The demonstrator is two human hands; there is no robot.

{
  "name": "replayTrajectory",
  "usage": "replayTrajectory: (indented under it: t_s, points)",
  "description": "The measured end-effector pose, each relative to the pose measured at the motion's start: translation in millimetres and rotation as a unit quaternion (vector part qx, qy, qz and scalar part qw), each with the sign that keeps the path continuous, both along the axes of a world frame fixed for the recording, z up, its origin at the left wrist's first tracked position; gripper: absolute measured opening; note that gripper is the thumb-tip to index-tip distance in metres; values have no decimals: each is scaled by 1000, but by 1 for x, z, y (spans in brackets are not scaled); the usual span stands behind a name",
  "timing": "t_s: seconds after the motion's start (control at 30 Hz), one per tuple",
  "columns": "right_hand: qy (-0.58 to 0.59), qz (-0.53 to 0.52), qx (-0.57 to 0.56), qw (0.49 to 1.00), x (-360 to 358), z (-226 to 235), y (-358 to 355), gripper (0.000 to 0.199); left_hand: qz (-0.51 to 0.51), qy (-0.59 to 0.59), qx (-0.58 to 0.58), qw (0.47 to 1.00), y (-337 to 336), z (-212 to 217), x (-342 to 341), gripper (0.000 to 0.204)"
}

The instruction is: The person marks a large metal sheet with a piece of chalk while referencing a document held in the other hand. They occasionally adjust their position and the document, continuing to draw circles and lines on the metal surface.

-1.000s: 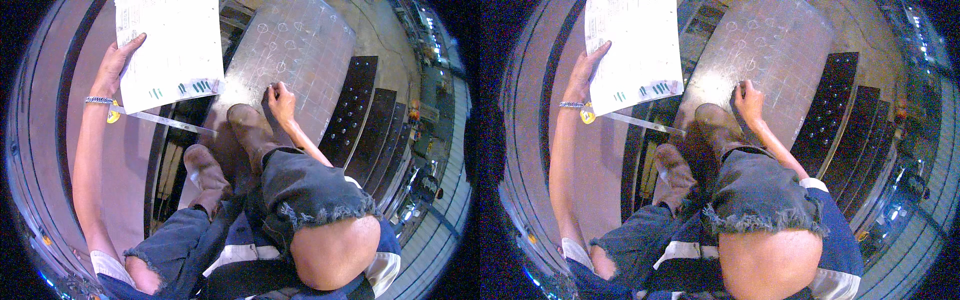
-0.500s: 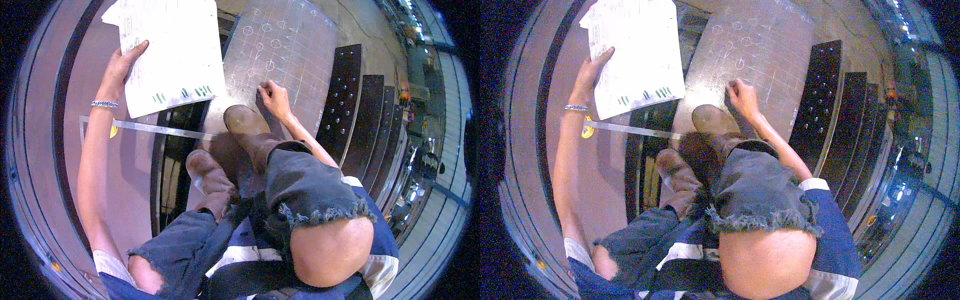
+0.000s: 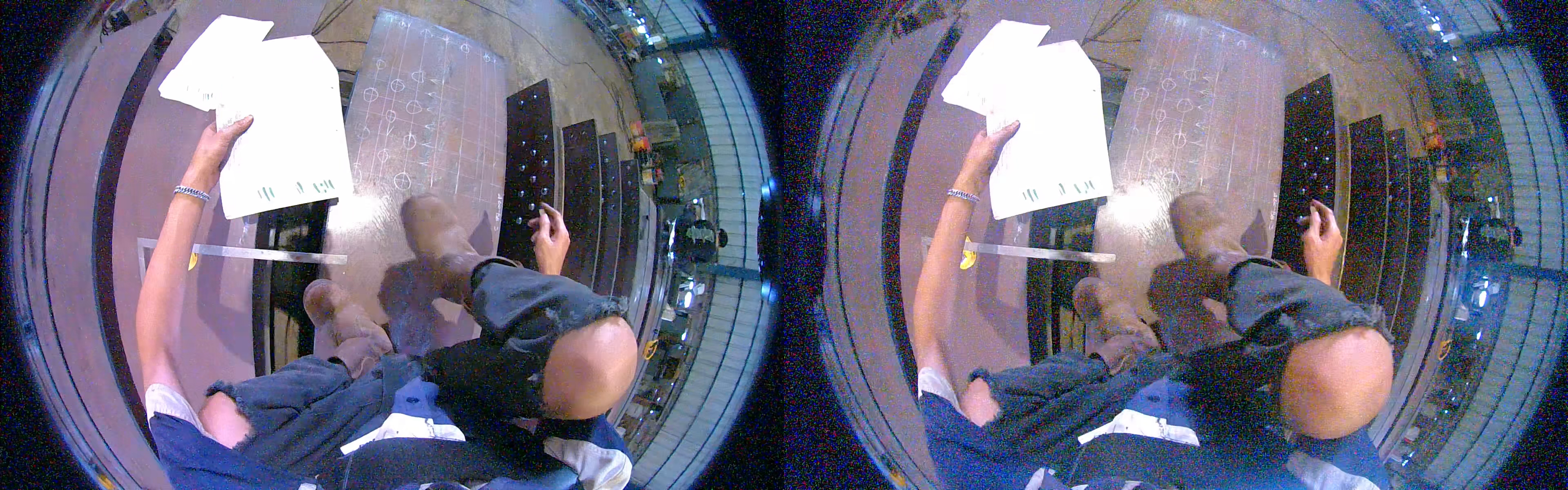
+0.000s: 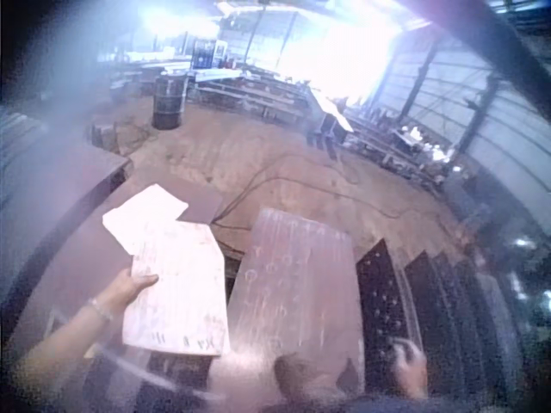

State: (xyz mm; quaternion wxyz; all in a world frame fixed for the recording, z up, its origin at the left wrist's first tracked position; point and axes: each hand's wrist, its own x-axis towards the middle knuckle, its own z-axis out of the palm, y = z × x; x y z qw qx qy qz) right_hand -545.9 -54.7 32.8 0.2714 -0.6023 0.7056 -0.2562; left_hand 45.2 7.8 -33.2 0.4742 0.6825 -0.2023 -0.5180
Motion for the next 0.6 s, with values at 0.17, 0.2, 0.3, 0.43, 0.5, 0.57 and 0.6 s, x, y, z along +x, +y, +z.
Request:
replayTrajectory:
  t_s: [0.17,0.2,0.3,0.43,0.5,0.57,0.6]
  points:
    - [-45,-56,-10,997,-50,-22,32,14,18,-37,-47,998,1,1,-1,46]
    - [-68,-58,-5,996,-58,-34,37,15,21,-44,-62,997,1,-2,4,42]
    - [-128,-69,16,989,-81,-60,47,17,29,-76,-65,995,-3,14,-8,31]
    - [-164,-73,27,983,-90,-69,20,15,44,-186,-27,981,-9,61,-25,25]
    - [-172,-66,11,983,-91,-71,0,15,16,-256,-24,966,-20,96,-46,27]
    - [-186,-49,-9,981,-92,-77,-22,14,-1,-310,-25,951,-31,128,-72,29]
    - [-205,-36,-16,978,-88,-91,-35,14,-1,-340,-26,940,-33,147,-81,31]
